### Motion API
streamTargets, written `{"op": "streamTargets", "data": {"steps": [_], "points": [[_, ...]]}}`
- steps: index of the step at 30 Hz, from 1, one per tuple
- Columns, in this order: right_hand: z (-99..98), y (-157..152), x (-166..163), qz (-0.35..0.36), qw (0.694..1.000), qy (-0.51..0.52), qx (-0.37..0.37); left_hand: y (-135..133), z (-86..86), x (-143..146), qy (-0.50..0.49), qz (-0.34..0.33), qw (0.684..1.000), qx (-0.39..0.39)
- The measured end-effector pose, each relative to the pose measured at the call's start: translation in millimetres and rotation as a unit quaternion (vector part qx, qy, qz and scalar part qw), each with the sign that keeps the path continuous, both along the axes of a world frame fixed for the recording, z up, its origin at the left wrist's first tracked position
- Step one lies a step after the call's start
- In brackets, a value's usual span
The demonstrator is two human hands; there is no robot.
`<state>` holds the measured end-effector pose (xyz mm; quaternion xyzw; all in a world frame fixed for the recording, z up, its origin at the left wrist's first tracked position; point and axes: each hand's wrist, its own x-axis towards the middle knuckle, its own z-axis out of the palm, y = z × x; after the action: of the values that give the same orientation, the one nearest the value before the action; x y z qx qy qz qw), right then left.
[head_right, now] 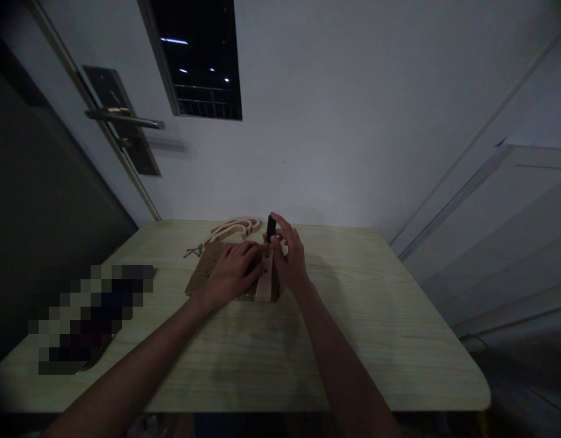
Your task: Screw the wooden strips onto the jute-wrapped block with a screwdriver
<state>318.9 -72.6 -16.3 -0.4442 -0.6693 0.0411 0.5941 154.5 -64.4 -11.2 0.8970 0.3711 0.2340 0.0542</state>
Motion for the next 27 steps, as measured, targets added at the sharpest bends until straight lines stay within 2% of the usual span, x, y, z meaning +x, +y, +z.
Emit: {"op": "streamTargets", "data": {"steps": [8,17,27], "points": [[-2.5,2.8,-1.5,-0.074,0.997,-0.017,0.018,-0.8,2.7,0.1,0.009,0.004,1.0,-0.008],[1.4,-3.0,-2.0,0.001,1.0,-0.012,-0.007,0.3,-0.4,0.0,0.006,0.004,1.0,0.005],[-1.1,1.7,-2.3,-0.034,0.999,-0.017,0.007,-0.1,0.4,-0.1,0.005,0.005,1.0,-0.002]]}}
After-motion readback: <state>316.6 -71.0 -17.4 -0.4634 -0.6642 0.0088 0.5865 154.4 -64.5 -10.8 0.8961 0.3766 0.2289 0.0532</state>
